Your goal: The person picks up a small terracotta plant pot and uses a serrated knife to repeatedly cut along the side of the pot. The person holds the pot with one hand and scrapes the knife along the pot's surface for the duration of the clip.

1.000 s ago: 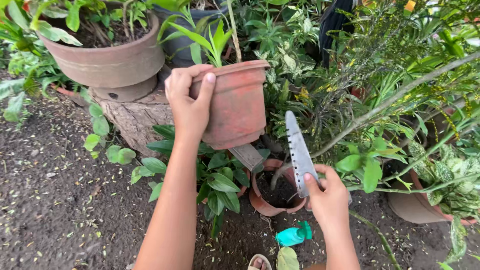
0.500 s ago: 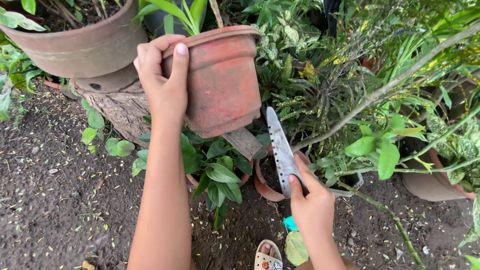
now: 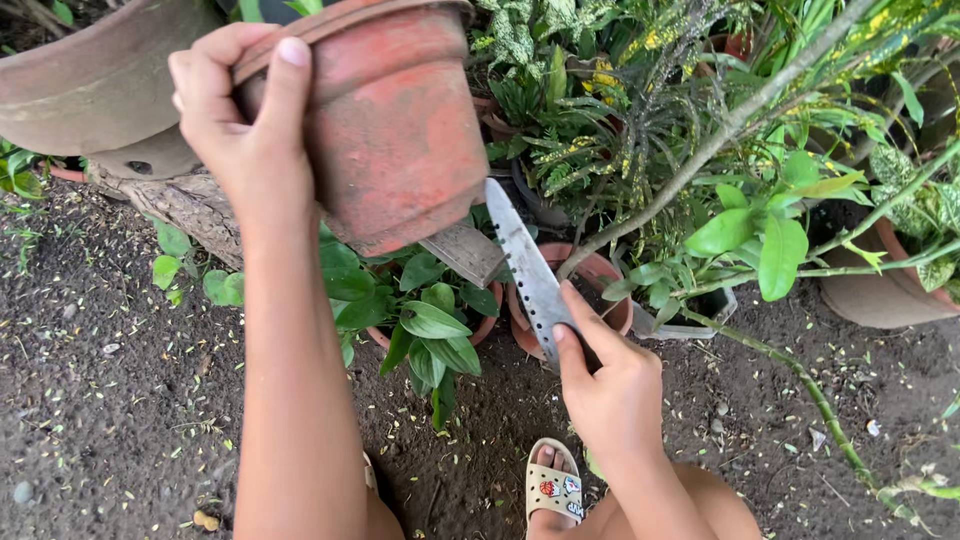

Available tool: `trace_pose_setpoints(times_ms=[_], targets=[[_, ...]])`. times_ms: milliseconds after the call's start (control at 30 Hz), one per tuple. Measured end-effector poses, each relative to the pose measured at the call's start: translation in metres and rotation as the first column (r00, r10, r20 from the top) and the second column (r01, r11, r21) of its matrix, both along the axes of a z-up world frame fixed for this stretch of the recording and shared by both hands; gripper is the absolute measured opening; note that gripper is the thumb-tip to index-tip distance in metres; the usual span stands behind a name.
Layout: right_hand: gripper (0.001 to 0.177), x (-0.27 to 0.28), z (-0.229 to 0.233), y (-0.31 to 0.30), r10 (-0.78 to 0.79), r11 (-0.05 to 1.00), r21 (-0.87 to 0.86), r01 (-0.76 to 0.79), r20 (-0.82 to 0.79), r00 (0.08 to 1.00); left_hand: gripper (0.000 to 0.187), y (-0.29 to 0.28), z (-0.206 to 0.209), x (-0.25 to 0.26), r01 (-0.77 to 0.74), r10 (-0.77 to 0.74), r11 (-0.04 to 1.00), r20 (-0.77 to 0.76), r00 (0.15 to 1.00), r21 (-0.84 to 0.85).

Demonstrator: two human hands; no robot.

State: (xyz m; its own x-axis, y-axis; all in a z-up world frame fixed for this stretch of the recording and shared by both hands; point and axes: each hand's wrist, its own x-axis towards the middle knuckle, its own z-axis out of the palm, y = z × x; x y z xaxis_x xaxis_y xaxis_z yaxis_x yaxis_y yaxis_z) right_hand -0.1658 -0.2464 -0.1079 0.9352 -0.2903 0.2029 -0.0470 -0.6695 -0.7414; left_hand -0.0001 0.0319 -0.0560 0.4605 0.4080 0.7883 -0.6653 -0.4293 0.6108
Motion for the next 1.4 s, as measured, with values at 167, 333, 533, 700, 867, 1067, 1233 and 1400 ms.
trace_pose_setpoints(times_ms=[167,333,533,700,867,1067,1233,1400], targets=[[0.041,0.006,-0.004,-0.001,0.065,0.998,-0.007,-0.064,0.089,0.994,0.013,0.005,0.004,-0.003,0.064,-0.066,0.994,-0.018,0.998,-0.094],[0.039,0.017,-0.014,-0.003,0.145,0.985,-0.138,-0.103,0.332,0.932,0.015,0.007,0.007,-0.007,0.209,-0.208,0.969,0.020,0.978,-0.134],[0.040,0.000,-0.006,0.000,0.123,0.991,-0.085,-0.107,0.214,0.969,0.014,0.014,0.010,-0.008,0.319,-0.320,0.917,0.036,0.947,-0.240],[0.039,0.005,0.000,-0.004,0.131,0.964,-0.257,-0.063,0.256,0.958,0.014,0.013,0.008,-0.010,0.318,-0.319,0.926,0.028,0.947,-0.205],[0.038,-0.001,0.008,-0.011,0.143,0.947,-0.313,-0.070,0.217,0.966,0.014,0.012,0.008,-0.011,0.340,-0.338,0.922,0.043,0.940,-0.185],[0.037,0.006,0.007,-0.015,0.140,0.955,-0.289,-0.068,0.237,0.961,0.015,0.008,0.009,-0.015,0.290,-0.292,0.941,0.017,0.956,-0.171],[0.038,0.000,0.011,-0.011,0.119,0.958,-0.278,-0.065,0.181,0.976,0.016,0.012,0.001,-0.008,0.292,-0.288,0.943,0.049,0.956,-0.162],[0.037,0.002,0.010,-0.014,0.109,0.960,-0.275,-0.054,0.190,0.976,0.015,0.020,-0.011,-0.002,0.295,-0.290,0.944,0.057,0.955,-0.148]])
